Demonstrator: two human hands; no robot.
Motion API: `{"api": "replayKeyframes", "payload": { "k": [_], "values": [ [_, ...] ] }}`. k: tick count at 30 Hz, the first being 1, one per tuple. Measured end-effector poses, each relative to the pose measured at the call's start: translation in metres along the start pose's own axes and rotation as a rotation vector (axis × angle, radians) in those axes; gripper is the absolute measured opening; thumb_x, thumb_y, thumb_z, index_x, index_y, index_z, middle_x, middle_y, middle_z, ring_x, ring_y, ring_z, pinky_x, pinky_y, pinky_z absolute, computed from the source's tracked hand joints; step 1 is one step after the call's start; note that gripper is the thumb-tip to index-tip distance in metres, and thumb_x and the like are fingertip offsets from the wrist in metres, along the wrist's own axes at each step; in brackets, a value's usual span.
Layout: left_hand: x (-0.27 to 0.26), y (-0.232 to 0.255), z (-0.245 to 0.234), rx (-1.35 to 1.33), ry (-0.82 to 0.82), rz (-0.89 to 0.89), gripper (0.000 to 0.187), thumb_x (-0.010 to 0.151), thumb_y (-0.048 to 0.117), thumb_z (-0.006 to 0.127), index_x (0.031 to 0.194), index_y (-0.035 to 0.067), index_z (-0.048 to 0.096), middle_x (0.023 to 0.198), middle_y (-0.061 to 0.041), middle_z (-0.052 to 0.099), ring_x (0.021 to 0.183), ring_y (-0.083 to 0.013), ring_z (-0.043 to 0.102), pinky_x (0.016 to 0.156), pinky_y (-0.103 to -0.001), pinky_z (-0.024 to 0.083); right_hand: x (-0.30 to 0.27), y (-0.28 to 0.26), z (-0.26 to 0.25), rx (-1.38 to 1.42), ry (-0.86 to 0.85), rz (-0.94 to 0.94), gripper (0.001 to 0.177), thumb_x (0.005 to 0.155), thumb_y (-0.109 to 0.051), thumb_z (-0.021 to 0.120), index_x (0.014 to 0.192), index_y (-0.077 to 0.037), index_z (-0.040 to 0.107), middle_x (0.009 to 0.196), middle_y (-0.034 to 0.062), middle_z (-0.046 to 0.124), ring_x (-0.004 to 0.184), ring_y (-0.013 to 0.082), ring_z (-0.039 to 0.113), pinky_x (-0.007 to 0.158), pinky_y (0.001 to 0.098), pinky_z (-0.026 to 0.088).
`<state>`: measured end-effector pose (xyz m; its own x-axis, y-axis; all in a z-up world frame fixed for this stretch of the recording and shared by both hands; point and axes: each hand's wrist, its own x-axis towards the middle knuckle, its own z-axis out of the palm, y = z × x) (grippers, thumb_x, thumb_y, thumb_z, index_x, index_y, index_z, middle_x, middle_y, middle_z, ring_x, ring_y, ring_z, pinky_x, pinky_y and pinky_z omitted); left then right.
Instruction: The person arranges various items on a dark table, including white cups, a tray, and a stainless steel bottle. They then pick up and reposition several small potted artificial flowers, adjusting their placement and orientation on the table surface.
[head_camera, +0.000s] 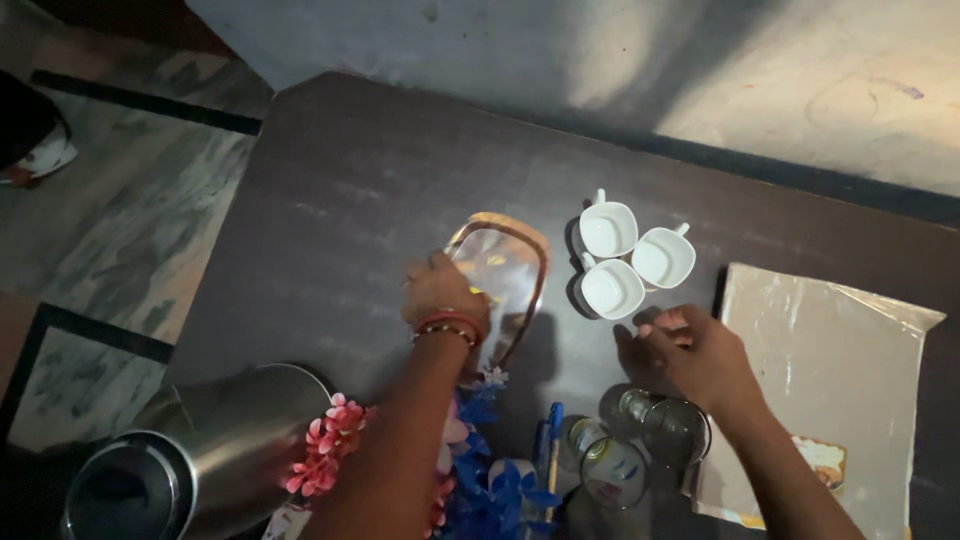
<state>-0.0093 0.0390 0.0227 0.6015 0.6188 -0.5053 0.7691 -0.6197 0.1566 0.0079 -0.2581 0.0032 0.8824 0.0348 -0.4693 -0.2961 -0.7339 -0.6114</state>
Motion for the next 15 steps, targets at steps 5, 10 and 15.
{"api": "replayKeyframes", "payload": {
  "k": [5,10,15],
  "values": [
    [-0.005,0.02,0.013,0.001,-0.017,0.017,0.085,0.08,0.042,0.086,0.144,0.011,0.039,0.139,-0.015,0.044,0.132,-0.0357,0.05,0.094,-0.049,0.056,0.0,0.004,-0.016,-0.002,-0.094,0.056,0.043,0.087,-0.037,0.074,0.114,-0.003,0.072,0.1,0.0147,0.08,0.087,0.0239,0.076,0.079,0.0364,0.057],
    [-0.013,0.023,0.016,-0.014,0.013,0.066,0.089,0.079,0.038,0.087,0.146,0.009,0.036,0.139,-0.017,0.042,0.134,-0.0365,0.045,0.094,-0.048,0.056,-0.021,0.011,-0.036,-0.13,-0.211,0.096,0.036,0.095,-0.032,0.068,0.125,-0.012,0.068,0.115,0.0091,0.078,0.105,0.0219,0.075,0.086,0.037,0.057],
    [-0.027,0.022,0.011,-0.051,0.113,0.2,0.079,0.075,0.03,0.089,0.139,0.011,0.047,0.135,-0.016,0.05,0.133,-0.0356,0.048,0.097,-0.051,0.053,-0.045,0.015,-0.055,-0.226,-0.444,0.007,0.048,0.096,-0.006,0.055,0.139,-0.026,0.057,0.134,-0.0005,0.072,0.123,0.0156,0.07,0.101,0.035,0.056]
  ]
}}
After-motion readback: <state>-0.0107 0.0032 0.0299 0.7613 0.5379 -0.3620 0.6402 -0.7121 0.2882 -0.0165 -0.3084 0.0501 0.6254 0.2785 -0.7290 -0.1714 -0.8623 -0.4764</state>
